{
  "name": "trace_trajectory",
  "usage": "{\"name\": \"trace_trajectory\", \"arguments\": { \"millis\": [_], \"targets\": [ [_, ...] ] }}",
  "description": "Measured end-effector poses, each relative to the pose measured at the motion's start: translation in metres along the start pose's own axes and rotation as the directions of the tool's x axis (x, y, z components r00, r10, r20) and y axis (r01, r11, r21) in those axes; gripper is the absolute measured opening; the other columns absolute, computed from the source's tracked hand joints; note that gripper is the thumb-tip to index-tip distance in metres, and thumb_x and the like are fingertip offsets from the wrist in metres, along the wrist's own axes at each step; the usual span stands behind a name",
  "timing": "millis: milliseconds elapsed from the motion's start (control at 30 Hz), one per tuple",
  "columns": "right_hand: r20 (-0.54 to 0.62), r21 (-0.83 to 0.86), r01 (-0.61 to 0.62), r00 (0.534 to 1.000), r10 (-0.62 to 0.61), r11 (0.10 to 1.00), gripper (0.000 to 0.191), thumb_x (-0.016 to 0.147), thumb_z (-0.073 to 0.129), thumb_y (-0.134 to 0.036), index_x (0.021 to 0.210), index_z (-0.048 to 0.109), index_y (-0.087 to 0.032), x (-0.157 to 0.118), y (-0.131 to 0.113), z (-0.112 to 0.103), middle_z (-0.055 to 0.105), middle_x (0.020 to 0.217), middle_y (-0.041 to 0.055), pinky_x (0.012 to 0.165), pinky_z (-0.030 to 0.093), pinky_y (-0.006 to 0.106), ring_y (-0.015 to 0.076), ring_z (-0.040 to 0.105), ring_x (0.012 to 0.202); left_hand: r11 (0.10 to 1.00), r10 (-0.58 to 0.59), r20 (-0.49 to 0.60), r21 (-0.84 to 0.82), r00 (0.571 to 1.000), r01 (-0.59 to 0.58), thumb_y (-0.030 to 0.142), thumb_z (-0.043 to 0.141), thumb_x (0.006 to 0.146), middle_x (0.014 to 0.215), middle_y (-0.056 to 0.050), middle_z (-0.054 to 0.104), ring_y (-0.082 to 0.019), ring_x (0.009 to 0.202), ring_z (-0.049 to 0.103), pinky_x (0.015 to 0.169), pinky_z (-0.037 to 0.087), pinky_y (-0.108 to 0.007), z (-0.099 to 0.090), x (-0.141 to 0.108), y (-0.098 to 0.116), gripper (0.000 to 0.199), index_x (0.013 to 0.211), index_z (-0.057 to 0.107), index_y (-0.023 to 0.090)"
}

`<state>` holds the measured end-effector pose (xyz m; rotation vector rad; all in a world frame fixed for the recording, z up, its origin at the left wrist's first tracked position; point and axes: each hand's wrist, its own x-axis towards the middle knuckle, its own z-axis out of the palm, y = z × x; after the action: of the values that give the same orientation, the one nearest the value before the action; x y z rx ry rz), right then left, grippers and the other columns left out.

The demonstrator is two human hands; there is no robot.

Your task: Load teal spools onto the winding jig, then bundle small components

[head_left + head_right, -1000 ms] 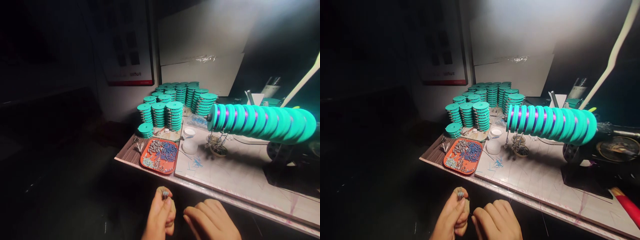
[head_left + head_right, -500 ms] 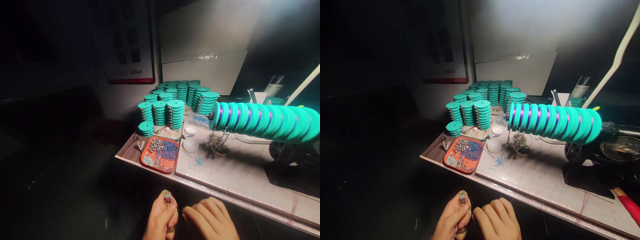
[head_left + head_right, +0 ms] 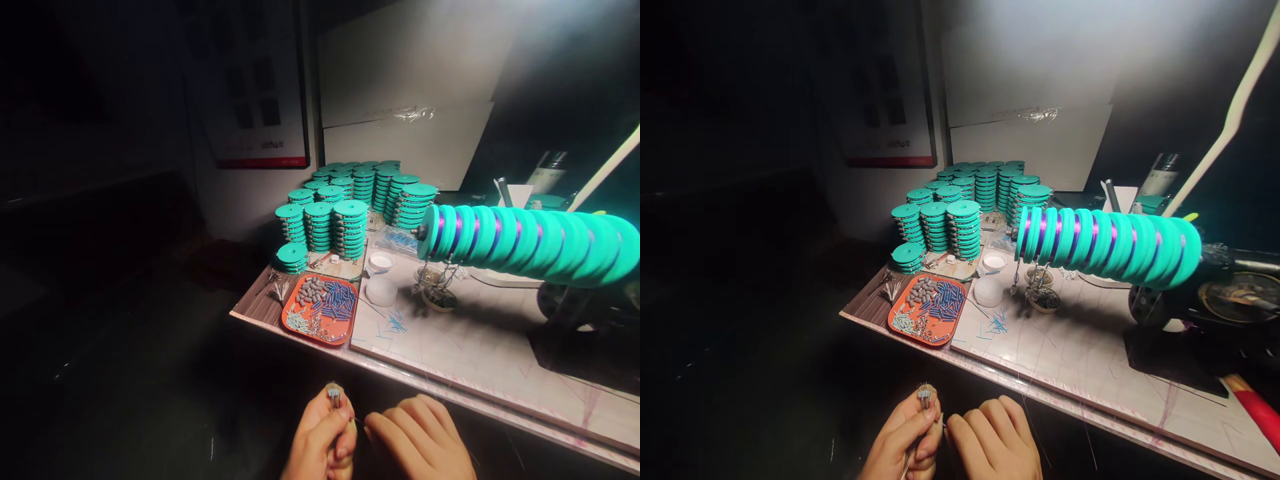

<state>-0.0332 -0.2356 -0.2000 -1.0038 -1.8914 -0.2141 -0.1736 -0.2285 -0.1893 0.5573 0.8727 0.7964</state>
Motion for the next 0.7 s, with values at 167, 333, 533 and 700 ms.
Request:
{"name": "trace_trajectory", "arguments": {
  "millis": [167,333,533,700],
  "targets": [
    [0.042,-0.045,0.003,0.999,-0.001,0.999,0.016,0.085,0.043,-0.012,0.077,0.056,-0.015,-0.0012,0.0068,0.0,0.053,0.057,-0.0008,0.062,0.031,0.028,0.0115,0.043,0.055,0.995,0.057,-0.034,0.085,0.998,-0.054,0.048,0.058,0.07,0.044,0.011,0.033,-0.001,0.034,0.01,0.035,0.006,-0.016,0.0012,0.0002,-0.0019,0.034,0.07,0.04,0.019],
    [0.076,-0.103,0.002,0.997,0.006,0.995,0.015,0.083,0.045,-0.012,0.075,0.057,-0.016,-0.0007,0.0092,-0.0006,0.051,0.054,-0.0013,0.06,0.031,0.028,0.0118,0.043,0.054,0.94,0.243,-0.12,0.274,0.963,-0.203,0.055,0.059,0.066,0.043,0.01,0.029,-0.003,0.038,0.012,0.035,0.008,-0.018,0.003,0.0012,-0.0067,0.04,0.066,0.045,0.017],
    [0.072,-0.104,0.019,0.997,-0.011,0.994,0.012,0.082,0.048,-0.012,0.075,0.057,-0.016,-0.0034,0.0094,0.0017,0.051,0.055,-0.002,0.061,0.031,0.027,0.0107,0.042,0.054,0.872,0.407,-0.228,0.386,0.885,-0.302,0.048,0.063,0.066,0.049,0.006,0.034,-0.006,0.044,0.027,0.039,0.019,-0.018,0.0027,0.0,-0.0086,0.034,0.063,0.053,0.016],
    [0.023,-0.067,-0.011,1.0,0.013,0.998,0.01,0.081,0.048,-0.012,0.08,0.057,-0.014,0.0028,0.0073,-0.0025,0.055,0.058,-0.0009,0.062,0.035,0.028,0.0108,0.046,0.055,0.79,0.495,-0.171,0.496,0.852,-0.36,0.041,0.064,0.067,0.057,0.0,0.048,-0.01,0.055,0.04,0.053,0.033,-0.021,0.0027,-0.0028,-0.0015,0.029,0.061,0.06,0.014]
  ]
}}
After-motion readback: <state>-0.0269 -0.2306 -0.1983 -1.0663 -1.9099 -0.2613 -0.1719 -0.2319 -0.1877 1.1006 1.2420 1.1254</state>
